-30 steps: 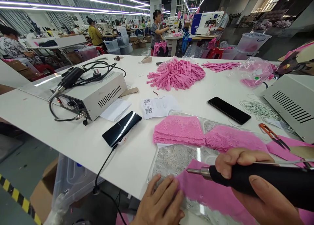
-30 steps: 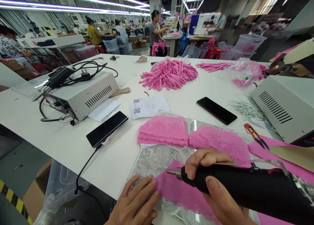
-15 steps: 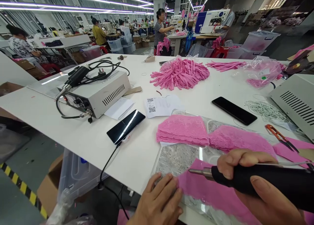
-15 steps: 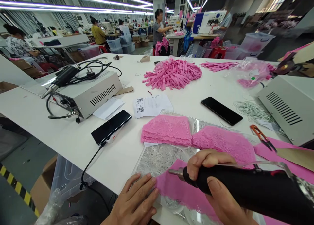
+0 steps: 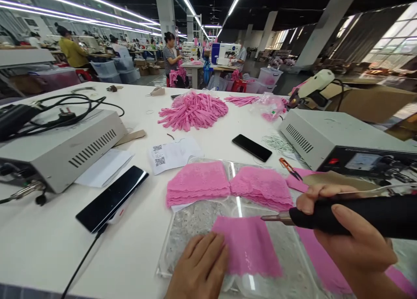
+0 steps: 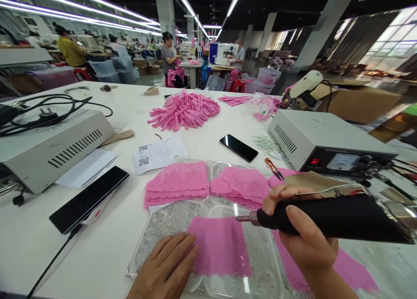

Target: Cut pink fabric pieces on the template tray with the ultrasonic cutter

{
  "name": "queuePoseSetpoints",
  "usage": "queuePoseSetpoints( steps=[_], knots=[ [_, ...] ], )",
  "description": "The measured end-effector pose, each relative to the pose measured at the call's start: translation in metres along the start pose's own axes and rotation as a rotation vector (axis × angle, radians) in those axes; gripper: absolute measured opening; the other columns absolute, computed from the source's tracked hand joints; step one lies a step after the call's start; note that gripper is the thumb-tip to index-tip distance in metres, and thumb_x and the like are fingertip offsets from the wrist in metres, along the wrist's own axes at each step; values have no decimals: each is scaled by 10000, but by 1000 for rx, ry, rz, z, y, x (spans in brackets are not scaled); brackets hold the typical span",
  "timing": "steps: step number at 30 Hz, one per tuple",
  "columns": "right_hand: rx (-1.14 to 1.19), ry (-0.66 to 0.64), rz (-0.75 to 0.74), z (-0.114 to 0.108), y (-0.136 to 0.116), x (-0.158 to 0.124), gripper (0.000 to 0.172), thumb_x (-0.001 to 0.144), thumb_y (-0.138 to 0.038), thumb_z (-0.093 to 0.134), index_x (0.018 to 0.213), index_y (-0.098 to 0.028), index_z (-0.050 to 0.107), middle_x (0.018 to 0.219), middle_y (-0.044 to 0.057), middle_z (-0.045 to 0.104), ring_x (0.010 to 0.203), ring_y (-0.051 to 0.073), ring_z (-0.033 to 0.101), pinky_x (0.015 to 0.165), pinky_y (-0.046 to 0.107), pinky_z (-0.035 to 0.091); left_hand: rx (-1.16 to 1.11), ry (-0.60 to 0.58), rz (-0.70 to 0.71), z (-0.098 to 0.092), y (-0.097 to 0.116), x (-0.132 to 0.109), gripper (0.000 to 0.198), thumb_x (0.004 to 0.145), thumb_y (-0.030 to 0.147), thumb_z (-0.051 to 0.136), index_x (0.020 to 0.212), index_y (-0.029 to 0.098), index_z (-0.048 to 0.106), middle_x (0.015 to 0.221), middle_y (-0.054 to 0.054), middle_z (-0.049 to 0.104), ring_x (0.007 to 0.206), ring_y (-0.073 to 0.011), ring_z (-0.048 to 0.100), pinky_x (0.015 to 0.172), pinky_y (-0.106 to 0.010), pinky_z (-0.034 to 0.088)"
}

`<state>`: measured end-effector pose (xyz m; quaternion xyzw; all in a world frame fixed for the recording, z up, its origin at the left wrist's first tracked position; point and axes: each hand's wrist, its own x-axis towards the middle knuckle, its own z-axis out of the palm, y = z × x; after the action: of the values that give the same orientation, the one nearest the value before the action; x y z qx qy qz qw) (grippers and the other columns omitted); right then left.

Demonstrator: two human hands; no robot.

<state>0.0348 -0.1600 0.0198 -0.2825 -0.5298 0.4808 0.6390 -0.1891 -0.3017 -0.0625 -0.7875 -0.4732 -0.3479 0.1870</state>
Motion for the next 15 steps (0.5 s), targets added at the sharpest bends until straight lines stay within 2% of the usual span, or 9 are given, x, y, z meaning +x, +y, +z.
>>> queuePoseSetpoints(
  steps=[3, 8, 11, 15],
  knots=[
    [22, 32, 12, -12, 3, -4, 100, 719, -184, 609, 790, -217, 671, 746, 28, 542, 538, 162, 541, 532, 356, 503, -15, -72, 23, 13, 1, 16, 303, 949, 95, 385, 1042, 105, 672, 1085, -117, 703, 1044, -228, 648, 856, -357, 540],
    [67, 3, 20, -15, 9, -8, 86, 741, -277, 663, 809, -230, 685, 767, 30, 554, 531, 158, 548, 499, 341, 504, -32, -135, 43, 25, 5, 33, 279, 931, 99, 416, 1068, 102, 659, 1109, -137, 685, 1078, -248, 631, 880, -405, 551],
    [80, -20, 44, -21, 10, -9, 104, 750, -289, 682, 839, -234, 686, 770, 40, 567, 542, 175, 562, 499, 355, 510, -35, -172, 55, 29, 10, 42, 267, 941, 123, 421, 1067, 98, 655, 1111, -144, 685, 1071, -247, 637, 868, -408, 566],
    [97, 25, 61, -34, 8, -10, 109, 755, -296, 683, 844, -234, 675, 789, 38, 562, 547, 169, 551, 512, 359, 517, -29, -238, 95, 38, 20, 53, 300, 962, 125, 380, 1114, 75, 634, 1142, -140, 681, 1113, -249, 627, 872, -395, 580]
  ],
)
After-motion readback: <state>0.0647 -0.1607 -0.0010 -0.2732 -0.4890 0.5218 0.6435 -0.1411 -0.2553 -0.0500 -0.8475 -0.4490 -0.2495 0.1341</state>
